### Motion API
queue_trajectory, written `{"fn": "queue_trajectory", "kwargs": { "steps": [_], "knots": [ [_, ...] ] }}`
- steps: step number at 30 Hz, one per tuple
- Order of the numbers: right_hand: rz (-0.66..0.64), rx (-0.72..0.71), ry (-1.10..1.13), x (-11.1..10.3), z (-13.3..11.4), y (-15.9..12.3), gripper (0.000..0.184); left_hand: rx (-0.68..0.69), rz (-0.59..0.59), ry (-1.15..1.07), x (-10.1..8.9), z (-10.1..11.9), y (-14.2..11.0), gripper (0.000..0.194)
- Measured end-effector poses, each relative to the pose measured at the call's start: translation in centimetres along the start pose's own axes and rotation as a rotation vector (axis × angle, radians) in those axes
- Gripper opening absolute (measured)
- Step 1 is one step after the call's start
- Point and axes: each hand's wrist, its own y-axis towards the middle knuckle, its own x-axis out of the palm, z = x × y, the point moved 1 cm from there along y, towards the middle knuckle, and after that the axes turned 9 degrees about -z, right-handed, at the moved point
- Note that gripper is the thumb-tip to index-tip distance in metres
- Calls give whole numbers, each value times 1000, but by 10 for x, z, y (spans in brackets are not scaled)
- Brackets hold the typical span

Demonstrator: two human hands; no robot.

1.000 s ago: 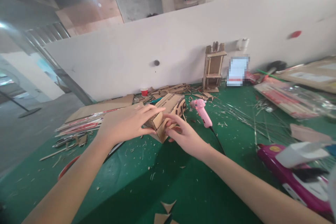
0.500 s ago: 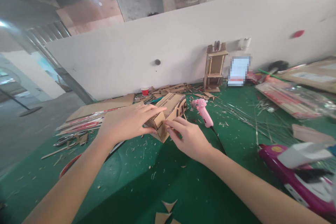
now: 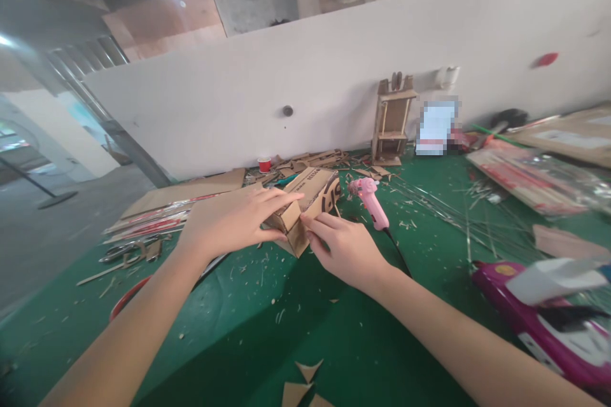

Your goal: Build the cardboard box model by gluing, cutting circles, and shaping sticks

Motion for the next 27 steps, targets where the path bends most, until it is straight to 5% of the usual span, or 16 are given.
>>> {"fn": "queue_trajectory", "kwargs": {
  "steps": [5, 10, 17, 20, 23, 27],
  "knots": [
    [-29, -25, -128, -1, -5, 0, 30, -3, -7, -9, -2, 3, 0, 58],
    [9, 33, -29, 3, -5, -2, 34, -2, -17, -31, -2, 3, 0, 57],
    [194, 175, 252, 7, 5, 0, 25, 8, -7, -140, 14, -11, 5, 76],
    [183, 203, 303, 8, 8, 1, 10, 3, -10, -217, 14, -13, 3, 87],
    [117, 164, 301, 8, 8, 1, 13, 0, -8, -337, 7, -15, -2, 96],
    [81, 149, 316, 7, 8, 1, 15, -79, 160, -634, 7, -32, -2, 71]
  ]
}}
